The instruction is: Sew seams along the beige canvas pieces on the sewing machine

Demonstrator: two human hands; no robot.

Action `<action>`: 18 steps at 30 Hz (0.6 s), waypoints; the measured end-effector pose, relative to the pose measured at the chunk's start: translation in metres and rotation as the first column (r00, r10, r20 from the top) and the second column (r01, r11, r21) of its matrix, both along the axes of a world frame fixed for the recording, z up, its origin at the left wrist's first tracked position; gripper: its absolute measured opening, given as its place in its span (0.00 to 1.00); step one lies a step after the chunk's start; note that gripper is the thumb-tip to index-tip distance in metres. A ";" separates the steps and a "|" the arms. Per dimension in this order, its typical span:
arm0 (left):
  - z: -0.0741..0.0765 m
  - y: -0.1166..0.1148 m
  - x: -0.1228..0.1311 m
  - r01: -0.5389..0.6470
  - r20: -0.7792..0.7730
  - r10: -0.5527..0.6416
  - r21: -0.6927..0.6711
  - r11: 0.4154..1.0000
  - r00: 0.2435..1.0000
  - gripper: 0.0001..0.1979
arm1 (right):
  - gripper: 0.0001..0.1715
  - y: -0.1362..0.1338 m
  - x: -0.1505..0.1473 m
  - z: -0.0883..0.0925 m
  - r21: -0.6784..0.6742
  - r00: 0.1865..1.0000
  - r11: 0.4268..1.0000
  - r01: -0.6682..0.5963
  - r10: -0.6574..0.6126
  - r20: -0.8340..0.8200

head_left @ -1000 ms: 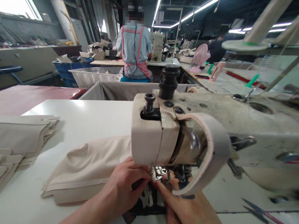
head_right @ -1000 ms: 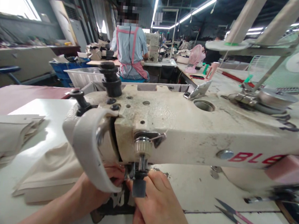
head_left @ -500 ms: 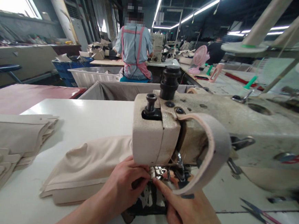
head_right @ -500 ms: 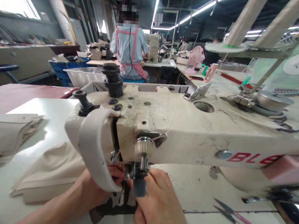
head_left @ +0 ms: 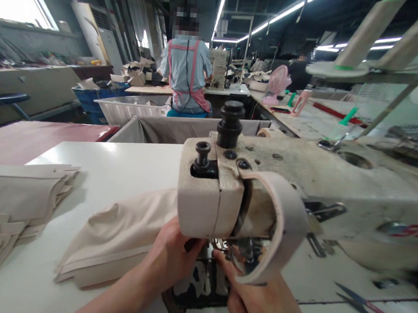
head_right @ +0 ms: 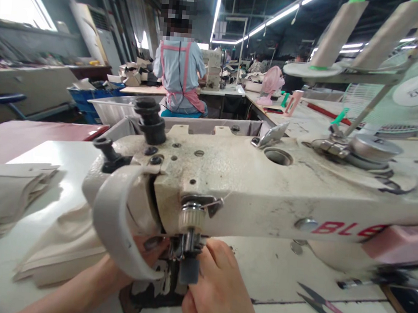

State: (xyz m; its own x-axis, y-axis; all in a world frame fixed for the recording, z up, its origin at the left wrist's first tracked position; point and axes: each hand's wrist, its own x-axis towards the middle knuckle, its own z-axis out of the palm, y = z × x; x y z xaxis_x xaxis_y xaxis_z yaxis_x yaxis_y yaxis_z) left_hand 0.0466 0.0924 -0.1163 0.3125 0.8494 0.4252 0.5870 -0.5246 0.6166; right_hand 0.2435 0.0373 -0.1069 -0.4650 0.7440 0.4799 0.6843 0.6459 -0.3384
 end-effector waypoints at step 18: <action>0.011 0.012 -0.012 0.136 0.001 -0.136 -0.071 0.988 0.991 0.08 | 0.27 -0.008 0.001 -0.006 -0.008 1.000 1.000 0.001 -0.001 -0.025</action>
State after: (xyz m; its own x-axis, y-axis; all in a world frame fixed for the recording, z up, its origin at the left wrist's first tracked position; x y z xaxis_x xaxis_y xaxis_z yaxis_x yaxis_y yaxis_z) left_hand 0.0342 0.1040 -0.1051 0.4285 0.8268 0.3644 0.5159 -0.5550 0.6526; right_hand 0.2449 0.0295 -0.1133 -0.4520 0.7480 0.4860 0.6760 0.6427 -0.3605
